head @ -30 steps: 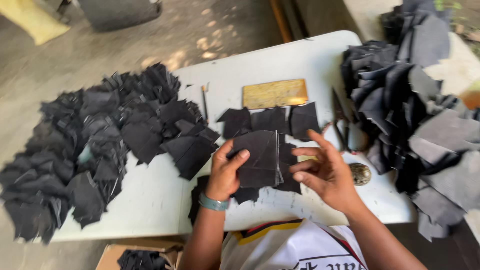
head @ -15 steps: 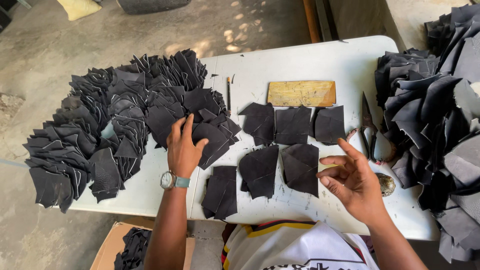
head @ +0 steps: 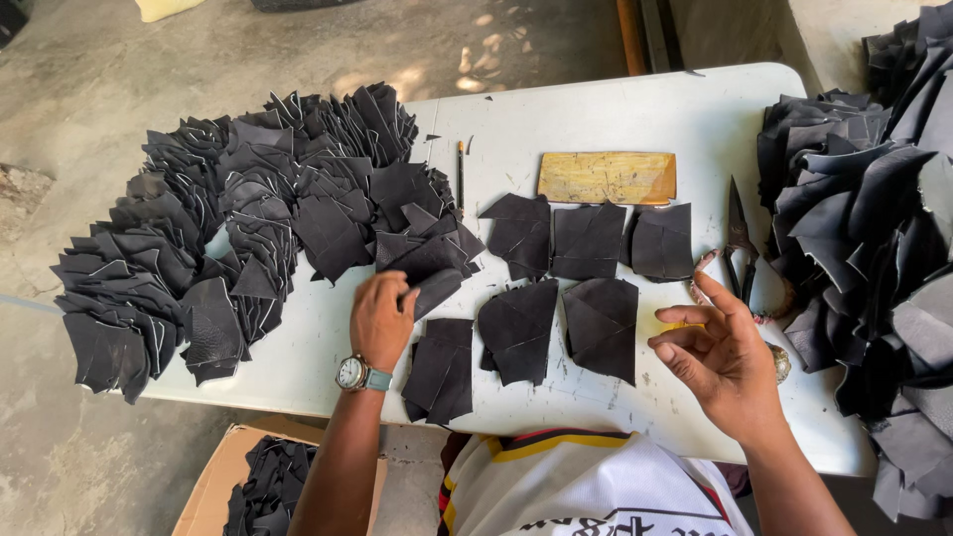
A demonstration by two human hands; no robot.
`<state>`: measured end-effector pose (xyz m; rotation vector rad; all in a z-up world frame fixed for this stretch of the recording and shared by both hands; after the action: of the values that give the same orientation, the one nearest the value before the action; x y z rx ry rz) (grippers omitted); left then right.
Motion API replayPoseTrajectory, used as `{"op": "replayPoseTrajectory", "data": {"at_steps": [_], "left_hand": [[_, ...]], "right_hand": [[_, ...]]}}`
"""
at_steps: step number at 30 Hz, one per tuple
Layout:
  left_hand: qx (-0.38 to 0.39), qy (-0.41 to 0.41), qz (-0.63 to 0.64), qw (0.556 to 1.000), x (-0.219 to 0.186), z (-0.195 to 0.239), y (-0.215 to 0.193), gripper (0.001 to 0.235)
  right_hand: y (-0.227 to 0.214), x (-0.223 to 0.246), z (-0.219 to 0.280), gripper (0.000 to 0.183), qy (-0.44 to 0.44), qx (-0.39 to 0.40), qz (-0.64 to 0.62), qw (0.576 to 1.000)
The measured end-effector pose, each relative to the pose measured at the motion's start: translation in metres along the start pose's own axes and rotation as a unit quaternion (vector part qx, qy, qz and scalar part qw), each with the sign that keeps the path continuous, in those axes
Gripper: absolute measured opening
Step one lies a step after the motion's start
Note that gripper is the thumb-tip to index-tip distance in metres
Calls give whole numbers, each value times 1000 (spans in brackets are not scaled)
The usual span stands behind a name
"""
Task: The person applies a yellow adhesive from a small jar onto the edges of black leather pieces using their finger. They repeatedly pick up pieces from a pile, apply the glue, and place them back on the table.
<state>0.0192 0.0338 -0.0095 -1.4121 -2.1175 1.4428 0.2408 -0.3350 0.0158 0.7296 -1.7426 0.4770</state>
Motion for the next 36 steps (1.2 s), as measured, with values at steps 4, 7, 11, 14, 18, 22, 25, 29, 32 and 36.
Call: {"op": "replayPoseTrajectory", "data": {"at_steps": [4,7,11,14,18,22,25,29,32,36], "left_hand": [[81,7,29,996,2,14,9,28],[111,-29,31,993,-11,0,-1,36],[137,-80,55,986,-25,-39,-22,71],[183,-79,14,980,-28,-52,-18,70],[155,-13,6,988,-34,-42,-20,47],[164,-5,-5,986,-36,-31,-27,27],[138,-139,115,974,-24,-29,-45,27],[131,-101,584,795,-68,-26,-37,35],[173,-140,721,657,-113,-9,-6,47],[188,-165,746,617,-156,-1,23,48]], "right_hand": [[-3,1,-2,84,6,-7,12,1000],[-3,-3,-3,85,21,-13,4,1000],[2,1,-3,84,-1,-3,5,1000],[0,1,-1,84,-2,-5,6,1000],[-7,-5,0,83,25,-18,7,999],[-15,-14,-1,83,44,-31,7,999],[-12,-10,-2,83,11,-12,4,1000],[7,-5,-4,84,8,4,-19,1000],[37,-6,-11,83,39,19,-71,997],[57,-7,-19,85,104,2,-143,984]]}}
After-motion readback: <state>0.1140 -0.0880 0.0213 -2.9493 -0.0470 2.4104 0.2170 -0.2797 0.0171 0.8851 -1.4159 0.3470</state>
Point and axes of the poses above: each hand's wrist, its own z-axis away from the middle knuckle, its own y-axis out of the palm, x = y × z, the point moved 8 cm from there along -z, towards the middle knuckle, and after that the axes turned 5 degrees about -y, right-handed, at the moved point
